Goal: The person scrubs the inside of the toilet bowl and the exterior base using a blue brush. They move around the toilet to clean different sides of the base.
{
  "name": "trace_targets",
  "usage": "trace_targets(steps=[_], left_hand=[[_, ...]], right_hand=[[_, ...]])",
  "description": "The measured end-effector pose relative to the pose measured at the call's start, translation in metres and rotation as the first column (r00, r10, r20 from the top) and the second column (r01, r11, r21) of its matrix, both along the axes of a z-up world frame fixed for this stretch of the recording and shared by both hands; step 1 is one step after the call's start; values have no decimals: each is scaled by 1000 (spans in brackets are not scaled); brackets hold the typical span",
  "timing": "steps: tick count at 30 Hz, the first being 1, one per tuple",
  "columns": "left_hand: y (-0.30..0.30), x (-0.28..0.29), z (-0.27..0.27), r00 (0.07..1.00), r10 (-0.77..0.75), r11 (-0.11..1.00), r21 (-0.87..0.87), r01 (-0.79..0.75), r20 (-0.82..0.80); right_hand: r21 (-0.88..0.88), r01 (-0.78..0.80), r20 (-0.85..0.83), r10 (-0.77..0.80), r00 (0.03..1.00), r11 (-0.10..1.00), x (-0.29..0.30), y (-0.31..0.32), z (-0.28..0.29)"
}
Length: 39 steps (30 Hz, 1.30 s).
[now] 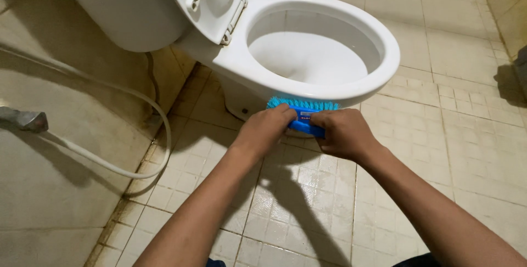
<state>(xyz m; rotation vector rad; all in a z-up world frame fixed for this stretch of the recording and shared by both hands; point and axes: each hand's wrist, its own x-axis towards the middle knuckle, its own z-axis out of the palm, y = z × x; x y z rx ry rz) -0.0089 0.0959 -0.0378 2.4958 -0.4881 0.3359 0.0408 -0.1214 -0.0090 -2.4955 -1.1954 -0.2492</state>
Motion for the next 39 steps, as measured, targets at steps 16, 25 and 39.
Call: trace_targets(steps=[16, 25, 39], left_hand=[[22, 3, -1, 1000, -6, 1000, 23, 7, -1], [25, -2, 6, 1000, 18, 1000, 2, -18, -25], [37, 0, -2, 999, 25, 1000, -4, -25, 34]], right_hand=[[-3, -10, 66, 10, 998, 1000, -7, 21, -7], [7, -19, 61, 18, 998, 1000, -8, 25, -2], [21, -42, 52, 41, 998, 999, -8, 41, 4]])
